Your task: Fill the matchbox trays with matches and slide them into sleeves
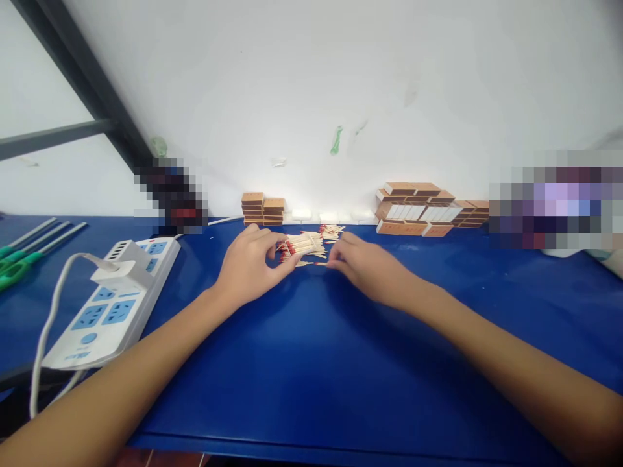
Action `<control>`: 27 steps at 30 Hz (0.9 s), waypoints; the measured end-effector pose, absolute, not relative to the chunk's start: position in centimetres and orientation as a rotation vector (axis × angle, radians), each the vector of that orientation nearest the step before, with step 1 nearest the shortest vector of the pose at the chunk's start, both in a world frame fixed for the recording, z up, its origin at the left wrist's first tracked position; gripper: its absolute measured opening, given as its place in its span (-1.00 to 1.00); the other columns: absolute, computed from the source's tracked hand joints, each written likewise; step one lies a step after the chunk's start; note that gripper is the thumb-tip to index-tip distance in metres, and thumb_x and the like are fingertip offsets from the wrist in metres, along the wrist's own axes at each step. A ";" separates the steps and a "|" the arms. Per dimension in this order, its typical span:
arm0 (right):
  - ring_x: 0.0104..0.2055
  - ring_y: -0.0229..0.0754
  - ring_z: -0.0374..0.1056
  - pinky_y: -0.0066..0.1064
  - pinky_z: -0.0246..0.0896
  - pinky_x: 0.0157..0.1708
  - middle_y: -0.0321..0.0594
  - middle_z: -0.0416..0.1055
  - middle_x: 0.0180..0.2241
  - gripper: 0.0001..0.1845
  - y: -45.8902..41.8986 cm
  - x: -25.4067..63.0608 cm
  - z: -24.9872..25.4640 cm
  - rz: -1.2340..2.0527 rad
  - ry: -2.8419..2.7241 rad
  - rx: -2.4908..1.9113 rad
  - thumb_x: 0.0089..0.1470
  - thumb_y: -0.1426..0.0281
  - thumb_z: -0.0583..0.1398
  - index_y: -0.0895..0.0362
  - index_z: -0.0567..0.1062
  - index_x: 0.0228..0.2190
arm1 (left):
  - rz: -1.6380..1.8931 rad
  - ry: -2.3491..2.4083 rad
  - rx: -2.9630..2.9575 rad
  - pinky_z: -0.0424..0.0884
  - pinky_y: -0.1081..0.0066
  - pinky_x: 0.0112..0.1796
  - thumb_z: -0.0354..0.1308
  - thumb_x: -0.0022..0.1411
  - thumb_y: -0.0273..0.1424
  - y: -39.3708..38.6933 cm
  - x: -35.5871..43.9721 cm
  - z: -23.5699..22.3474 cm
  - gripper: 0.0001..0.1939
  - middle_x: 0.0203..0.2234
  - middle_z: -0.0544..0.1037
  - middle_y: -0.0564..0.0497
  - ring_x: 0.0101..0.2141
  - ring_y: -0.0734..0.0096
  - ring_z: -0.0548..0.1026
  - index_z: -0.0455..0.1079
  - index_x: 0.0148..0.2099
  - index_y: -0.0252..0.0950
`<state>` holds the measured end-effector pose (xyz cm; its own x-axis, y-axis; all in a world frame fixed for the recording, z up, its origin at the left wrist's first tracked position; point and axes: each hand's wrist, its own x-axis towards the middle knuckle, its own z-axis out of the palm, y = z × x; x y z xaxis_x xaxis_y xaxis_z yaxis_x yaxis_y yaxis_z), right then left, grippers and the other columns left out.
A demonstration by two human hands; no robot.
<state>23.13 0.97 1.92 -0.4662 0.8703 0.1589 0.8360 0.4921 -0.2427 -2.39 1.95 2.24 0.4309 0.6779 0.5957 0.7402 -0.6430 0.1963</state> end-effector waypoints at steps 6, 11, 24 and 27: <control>-0.30 -0.19 0.35 -0.36 0.23 -0.27 -0.19 0.36 -0.21 -0.89 -1.3 25.5 2.4 0.166 -2.282 -1.288 0.38 0.39 0.15 0.13 0.45 -0.24 | -0.898 -1.118 -2.855 0.32 0.29 -0.28 0.26 0.31 -0.18 0.2 -0.8 1.3 -0.73 -0.51 0.46 0.06 -0.40 0.32 0.35 0.55 -0.11 -0.29; -0.34 -0.21 0.34 -0.37 0.21 -0.34 -0.17 0.38 -0.17 -0.91 -2.1 23.5 2.0 0.203 -2.419 -1.294 0.36 0.42 0.16 0.14 0.46 -0.23 | -0.852 -1.051 -3.001 0.34 0.29 -0.25 0.27 0.31 -0.17 -0.6 -0.1 1.0 -0.72 -0.53 0.41 0.10 -0.43 0.38 0.35 0.55 -0.13 -0.29; -0.33 -0.22 0.33 -0.36 0.25 -0.31 -0.18 0.37 -0.20 -0.84 -2.5 24.0 1.3 0.311 -2.416 -1.212 0.38 0.40 0.13 0.12 0.53 -0.17 | -0.761 -1.110 -3.066 0.32 0.30 -0.28 0.27 0.31 -0.16 -0.5 -0.2 0.9 -0.72 -0.51 0.43 0.08 -0.38 0.34 0.38 0.57 -0.11 -0.26; -0.33 -0.22 0.34 -0.37 0.26 -0.32 -0.18 0.38 -0.21 -0.83 -2.5 24.0 1.0 0.333 -2.400 -1.197 0.37 0.41 0.13 0.10 0.55 -0.16 | -0.764 -1.121 -3.062 0.33 0.29 -0.27 0.27 0.31 -0.16 -0.3 -0.2 0.9 -0.72 -0.51 0.43 0.08 -0.38 0.34 0.38 0.57 -0.09 -0.26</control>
